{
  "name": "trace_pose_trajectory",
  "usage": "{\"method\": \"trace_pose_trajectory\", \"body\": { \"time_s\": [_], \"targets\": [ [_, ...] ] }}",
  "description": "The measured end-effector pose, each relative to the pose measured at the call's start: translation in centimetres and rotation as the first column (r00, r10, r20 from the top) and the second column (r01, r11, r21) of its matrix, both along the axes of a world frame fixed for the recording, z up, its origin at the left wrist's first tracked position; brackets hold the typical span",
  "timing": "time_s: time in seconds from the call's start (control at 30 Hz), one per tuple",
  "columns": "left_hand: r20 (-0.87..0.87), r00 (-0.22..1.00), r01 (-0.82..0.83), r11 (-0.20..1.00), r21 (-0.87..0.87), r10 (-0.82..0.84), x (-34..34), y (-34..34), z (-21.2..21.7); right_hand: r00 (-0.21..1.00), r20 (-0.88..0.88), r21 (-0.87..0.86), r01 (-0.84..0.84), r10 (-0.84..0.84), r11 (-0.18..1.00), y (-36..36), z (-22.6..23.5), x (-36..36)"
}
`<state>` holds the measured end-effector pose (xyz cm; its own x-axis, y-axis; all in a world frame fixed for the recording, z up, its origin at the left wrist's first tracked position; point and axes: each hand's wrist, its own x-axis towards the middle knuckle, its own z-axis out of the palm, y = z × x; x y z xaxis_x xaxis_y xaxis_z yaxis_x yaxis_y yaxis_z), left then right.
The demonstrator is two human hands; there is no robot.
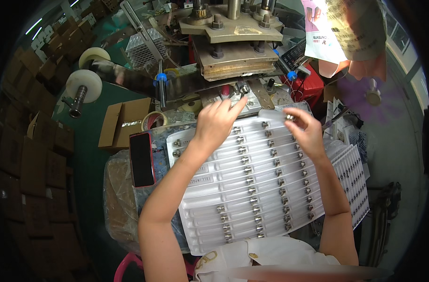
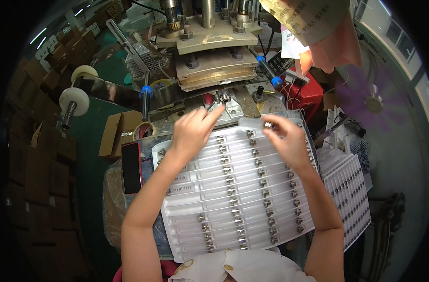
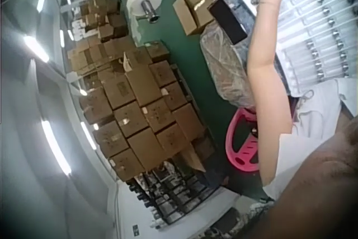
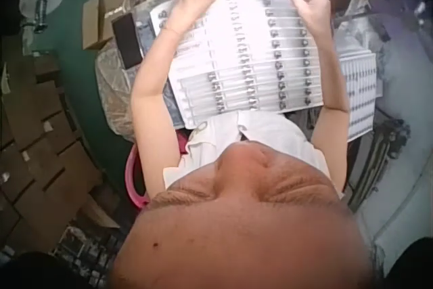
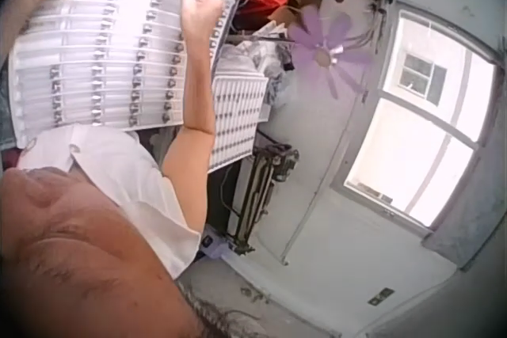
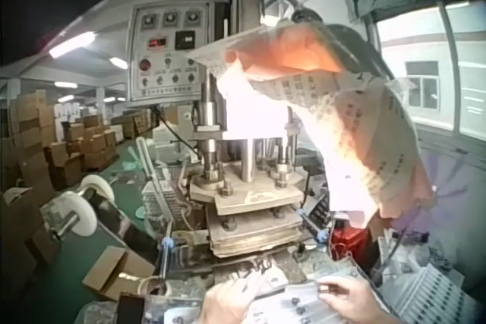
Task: The recorder is placing small metal components into a plastic tray, applying labels to tubes, and organizing them in a factory setting.
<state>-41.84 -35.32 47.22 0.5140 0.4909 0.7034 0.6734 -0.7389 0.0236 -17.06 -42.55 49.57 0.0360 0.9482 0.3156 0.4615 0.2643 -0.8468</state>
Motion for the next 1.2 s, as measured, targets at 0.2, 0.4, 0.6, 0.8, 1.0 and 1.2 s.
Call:
{"method": "trace_pose_trajectory", "body": {
  "time_s": [0.2,0.4,0.6,0.8,1.0,1.2],
  "targets": [
    [-0.136,0.99,-0.004,0.969,0.247,0.039,3.4,3.2,1.3,0.967,0.218,0.384,0.043,-0.136,0.923,4.8,0.1,-0.7],
    [0.044,0.997,0.071,0.987,-0.142,-0.065,-3.9,-10.4,-0.9,0.845,0.51,0.513,-0.148,-0.161,0.845,8.5,-2.1,-6.4],
    [0.329,0.904,-0.107,0.891,-0.441,0.271,-9.2,-16.8,-2.7,0.924,0.379,0.176,-0.021,-0.048,0.984,11.0,-2.6,-6.2],
    [0.395,0.784,-0.263,0.832,-0.488,0.479,-10.5,-19.2,-3.5,0.921,0.384,0.098,-0.107,0.061,0.989,11.5,-2.3,-5.6],
    [0.398,0.783,-0.29,0.847,-0.446,0.478,-10.8,-19.3,-3.4,0.927,0.369,0.126,-0.121,0.067,0.985,11.5,-2.3,-5.6],
    [0.469,0.72,-0.238,0.817,-0.525,0.511,-10.9,-19.5,-4.0,0.929,0.362,0.104,-0.115,0.069,0.988,11.7,-2.5,-5.6]
  ]
}}
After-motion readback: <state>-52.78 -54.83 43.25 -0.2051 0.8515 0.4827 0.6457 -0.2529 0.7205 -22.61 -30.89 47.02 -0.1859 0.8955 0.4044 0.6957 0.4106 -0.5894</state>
